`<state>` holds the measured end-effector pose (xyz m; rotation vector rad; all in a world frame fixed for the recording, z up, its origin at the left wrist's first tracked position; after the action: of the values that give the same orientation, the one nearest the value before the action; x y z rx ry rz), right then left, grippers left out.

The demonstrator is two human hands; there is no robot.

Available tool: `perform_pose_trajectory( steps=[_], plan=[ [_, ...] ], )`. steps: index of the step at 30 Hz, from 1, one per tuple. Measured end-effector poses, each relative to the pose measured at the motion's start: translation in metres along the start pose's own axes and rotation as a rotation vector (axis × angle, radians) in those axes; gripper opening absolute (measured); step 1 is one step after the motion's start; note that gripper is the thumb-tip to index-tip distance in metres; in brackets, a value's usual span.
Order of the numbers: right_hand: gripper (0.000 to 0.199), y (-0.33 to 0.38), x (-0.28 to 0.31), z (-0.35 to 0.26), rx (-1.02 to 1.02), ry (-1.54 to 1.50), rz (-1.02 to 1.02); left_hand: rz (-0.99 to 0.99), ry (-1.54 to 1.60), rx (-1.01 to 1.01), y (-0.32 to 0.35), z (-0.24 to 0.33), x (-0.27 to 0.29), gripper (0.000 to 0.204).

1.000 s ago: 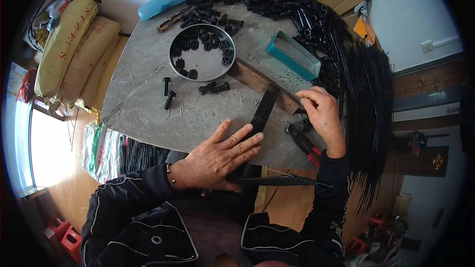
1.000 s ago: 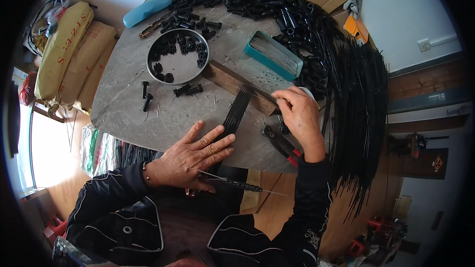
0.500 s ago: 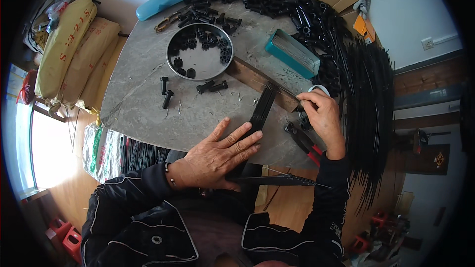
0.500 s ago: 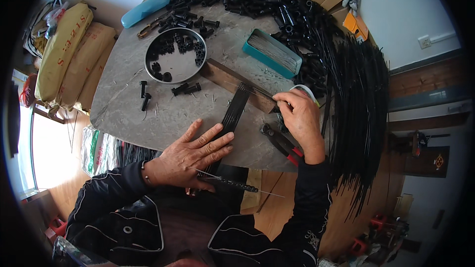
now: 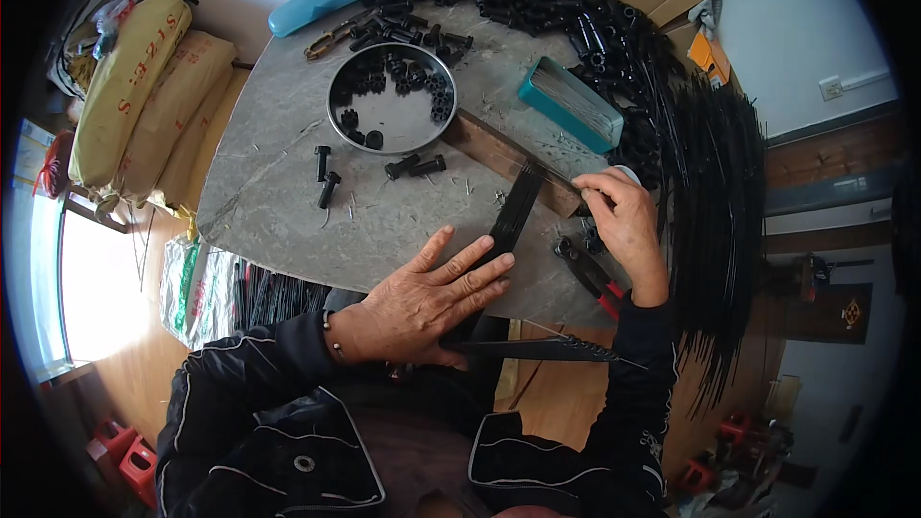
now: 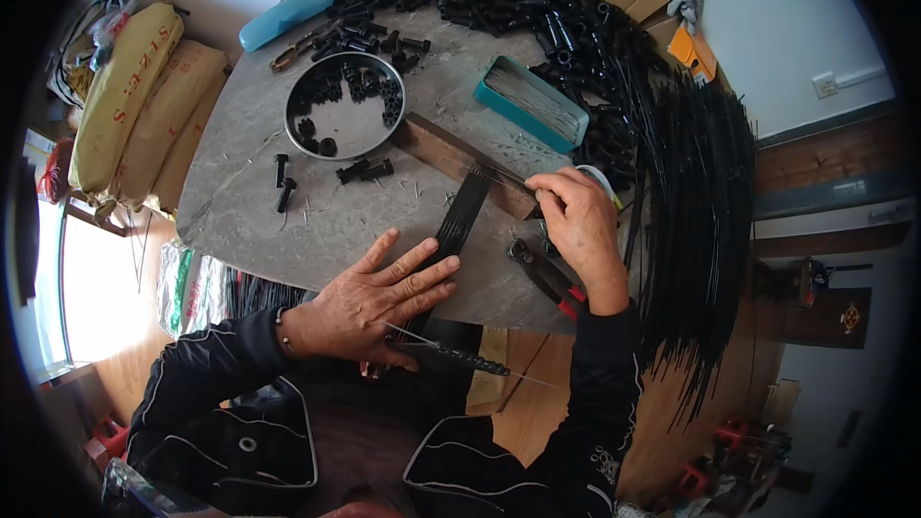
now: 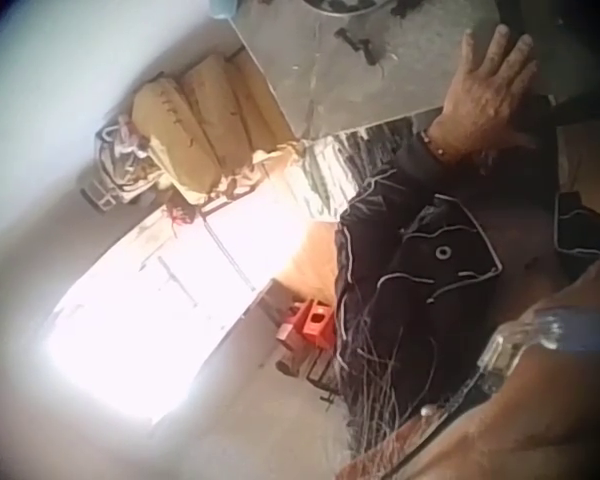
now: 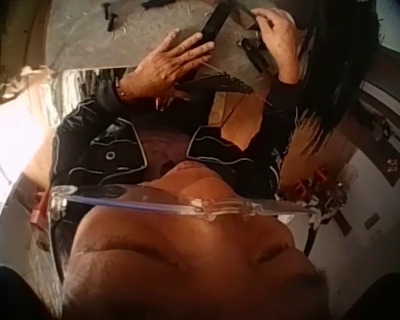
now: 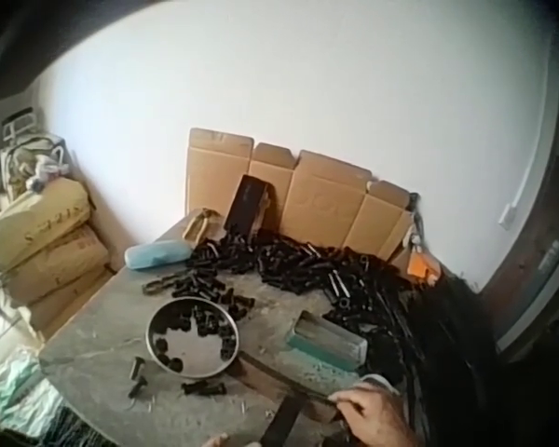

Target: Assembling and organizing cables with connectors at a workbench.

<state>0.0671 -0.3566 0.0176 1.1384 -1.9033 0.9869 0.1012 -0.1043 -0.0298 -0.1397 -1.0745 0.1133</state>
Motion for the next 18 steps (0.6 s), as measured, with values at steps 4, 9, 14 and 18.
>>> perform_pose_trajectory(
  steps=[4,9,14,18],
  plan=[
    [0.012,-0.009,-0.007,0.002,-0.054,-0.057,-0.051,0.013,0.015,-0.017,-0.004,-0.001,-0.002,0.103],
    [0.014,-0.019,-0.016,-0.002,0.033,-0.079,-0.025,0.015,0.015,-0.022,-0.007,0.000,0.000,0.102],
    [0.025,-0.015,-0.003,-0.021,-0.104,0.003,0.045,0.019,0.008,-0.015,-0.007,-0.002,-0.001,0.101],
    [0.045,0.013,-0.015,-0.070,0.474,0.271,-0.034,0.044,-0.004,-0.031,-0.005,-0.001,0.000,0.100]
  ],
)
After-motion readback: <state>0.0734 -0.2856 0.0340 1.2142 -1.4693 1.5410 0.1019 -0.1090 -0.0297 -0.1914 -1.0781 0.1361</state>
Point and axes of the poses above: each hand's wrist, its own y-axis away from the middle knuckle, its own x-axis out of the back of the hand, z = x × y, the point moved 4 cm from there along -y, towards the middle knuckle, and after that the axes turned 5 degrees about z, right-handed, at the moved point
